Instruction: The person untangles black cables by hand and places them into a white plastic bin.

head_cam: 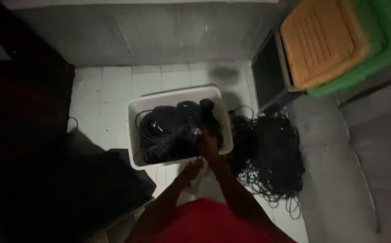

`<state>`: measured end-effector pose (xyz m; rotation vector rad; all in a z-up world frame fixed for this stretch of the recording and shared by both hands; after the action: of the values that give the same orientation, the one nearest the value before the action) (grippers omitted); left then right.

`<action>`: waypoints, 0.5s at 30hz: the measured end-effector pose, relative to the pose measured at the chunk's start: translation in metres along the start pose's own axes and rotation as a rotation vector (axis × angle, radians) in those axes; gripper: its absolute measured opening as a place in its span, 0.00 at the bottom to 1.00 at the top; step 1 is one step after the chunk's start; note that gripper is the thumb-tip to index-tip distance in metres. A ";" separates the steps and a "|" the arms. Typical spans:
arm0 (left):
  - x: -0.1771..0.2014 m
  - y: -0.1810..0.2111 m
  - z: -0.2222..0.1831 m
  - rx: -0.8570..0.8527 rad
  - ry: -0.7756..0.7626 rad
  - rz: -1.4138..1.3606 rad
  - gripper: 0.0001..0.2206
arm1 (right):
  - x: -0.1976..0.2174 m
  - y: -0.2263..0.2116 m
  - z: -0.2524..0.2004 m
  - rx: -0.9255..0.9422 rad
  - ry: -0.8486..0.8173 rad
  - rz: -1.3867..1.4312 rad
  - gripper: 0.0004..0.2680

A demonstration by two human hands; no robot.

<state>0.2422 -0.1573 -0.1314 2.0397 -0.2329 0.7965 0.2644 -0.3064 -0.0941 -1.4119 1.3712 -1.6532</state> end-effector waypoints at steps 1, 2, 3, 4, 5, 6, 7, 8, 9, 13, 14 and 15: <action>0.004 0.001 0.006 0.002 -0.002 0.013 0.14 | 0.000 0.000 0.006 -0.036 -0.007 0.092 0.13; 0.008 0.001 0.012 0.005 0.002 0.028 0.14 | -0.001 0.001 0.013 -0.071 -0.015 0.184 0.14; 0.007 0.003 0.017 0.006 0.000 0.039 0.14 | 0.001 0.006 0.013 -0.116 -0.021 0.274 0.14; 0.005 0.005 0.022 0.006 -0.003 0.048 0.14 | 0.002 0.011 0.013 -0.129 -0.057 0.188 0.14; 0.004 0.008 0.029 -0.005 -0.013 0.073 0.14 | 0.003 0.017 0.012 -0.144 -0.086 0.107 0.14; 0.002 0.010 0.034 -0.014 -0.025 0.101 0.15 | 0.003 0.023 0.009 -0.158 -0.115 0.025 0.14; 0.017 0.009 0.045 -0.025 -0.012 0.144 0.15 | -0.001 0.019 0.023 -0.149 -0.150 -0.057 0.14; 0.033 0.008 0.055 -0.047 0.000 0.236 0.14 | -0.006 0.015 0.037 -0.141 -0.183 -0.140 0.14; 0.021 0.012 0.052 -0.064 -0.015 0.304 0.13 | -0.007 0.024 0.024 -0.167 -0.226 -0.225 0.15; 0.030 0.017 0.051 -0.279 0.121 0.327 0.14 | 0.001 0.025 0.025 0.096 -0.379 -0.596 0.15; 0.040 0.018 0.050 -0.372 0.190 0.265 0.18 | 0.006 0.023 0.029 0.112 -0.357 -0.397 0.14; 0.046 0.016 0.058 -0.347 0.152 0.271 0.19 | 0.014 0.021 0.037 0.134 -0.331 -0.201 0.13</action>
<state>0.2968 -0.2073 -0.1136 1.6333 -0.5308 0.9969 0.2911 -0.3377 -0.1114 -1.6971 0.9433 -1.5133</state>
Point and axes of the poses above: each hand's wrist, its own z-axis towards the middle knuckle, its own x-axis out of the back of the hand, y = z × x, the point moved 5 cm from there along z, towards the middle knuckle, and after that the axes turned 5 degrees about -y, right-handed, at the moved point
